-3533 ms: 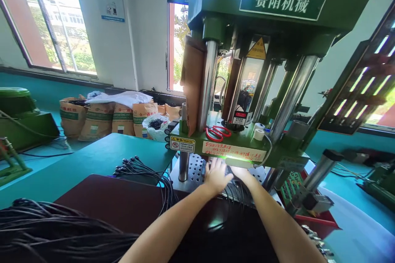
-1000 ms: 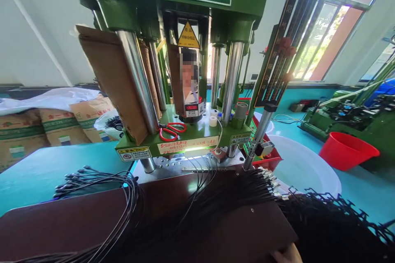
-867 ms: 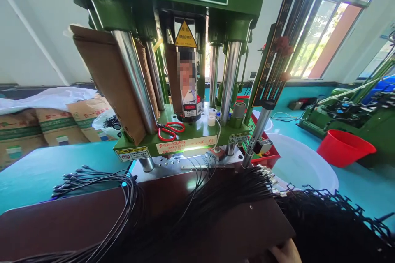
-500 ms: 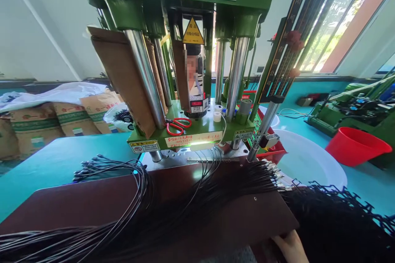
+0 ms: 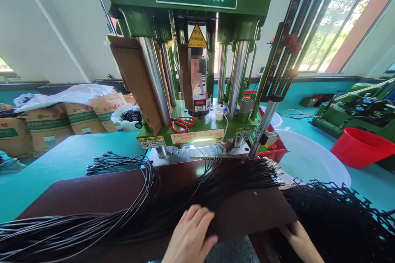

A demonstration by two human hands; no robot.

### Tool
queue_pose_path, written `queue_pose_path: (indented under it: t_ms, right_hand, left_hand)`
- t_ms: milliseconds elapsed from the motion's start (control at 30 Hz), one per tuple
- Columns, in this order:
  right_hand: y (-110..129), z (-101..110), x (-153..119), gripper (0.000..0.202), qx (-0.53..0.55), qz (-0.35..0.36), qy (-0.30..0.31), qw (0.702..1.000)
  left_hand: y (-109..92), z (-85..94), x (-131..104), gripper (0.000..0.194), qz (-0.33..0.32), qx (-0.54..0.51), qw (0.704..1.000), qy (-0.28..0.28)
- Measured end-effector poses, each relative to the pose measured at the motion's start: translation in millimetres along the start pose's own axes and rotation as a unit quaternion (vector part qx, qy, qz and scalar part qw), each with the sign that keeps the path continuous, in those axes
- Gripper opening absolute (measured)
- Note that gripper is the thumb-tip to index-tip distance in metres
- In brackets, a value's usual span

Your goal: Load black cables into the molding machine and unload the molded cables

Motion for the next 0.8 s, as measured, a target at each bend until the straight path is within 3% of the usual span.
queue_pose_path:
  t_ms: [33,67,167,267,367,467,533,633,700,733,800]
  right_hand:
    - [3.4,2.4,-0.2,0.047,-0.016,0.013,-0.002,1.000]
    - [7.1,5.2,-1.5,0.050,-0.034,0.034,-0.005,0.999]
    - [13.5,14.6,-11.9,0.060,-0.094,0.094,-0.007,0.991]
    - [10.3,23.8,-25.9,0.062,-0.133,0.097,0.008,0.986]
    - [18.1,34.2,-37.7,0.057,-0.156,0.108,-0.011,0.982]
    - [45.6,40.9,-46.2,0.053,-0.169,0.143,-0.053,0.974]
    - [69.2,39.3,-51.6,0.050,-0.151,0.165,-0.075,0.972]
    - [100.8,21.5,-58.6,0.042,-0.042,0.166,-0.054,0.984]
    - [116.6,-4.4,-59.4,0.035,0.089,0.135,0.025,0.987]
    - [124.2,-20.2,-58.4,0.033,0.168,0.114,0.076,0.976]
    - [142.2,-50.0,-53.2,0.032,0.334,0.087,0.168,0.923]
  left_hand:
    - [-20.8,-3.4,18.1,0.032,-0.083,0.050,0.995,-0.008]
    - [-36.5,-5.2,34.3,0.033,-0.125,0.097,0.987,-0.032]
    - [-64.0,-9.2,69.8,0.030,-0.141,0.205,0.965,-0.077]
    - [-73.5,-13.6,84.2,0.018,-0.125,0.252,0.958,-0.061]
    - [-75.7,-19.3,91.0,0.020,-0.121,0.276,0.953,-0.016]
    - [-76.0,-20.3,97.8,0.026,-0.136,0.296,0.945,0.029]
    - [-76.9,-13.1,99.3,0.024,-0.158,0.301,0.940,0.029]
    - [-78.7,8.2,92.8,0.019,-0.183,0.273,0.944,-0.015]
    - [-80.1,23.0,83.6,0.018,-0.197,0.226,0.953,-0.053]
    - [-80.6,29.0,78.5,0.019,-0.203,0.194,0.957,-0.066]
    - [-80.6,35.8,69.6,0.019,-0.214,0.115,0.968,-0.065]
Point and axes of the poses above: each hand's wrist, its own x-axis towards the middle knuckle, its own z-axis out of the back of the hand, y = z × x, the point moved 5 cm from there along x, towards the middle knuckle, and after that the axes turned 9 degrees about y, right-handed, at the moved point
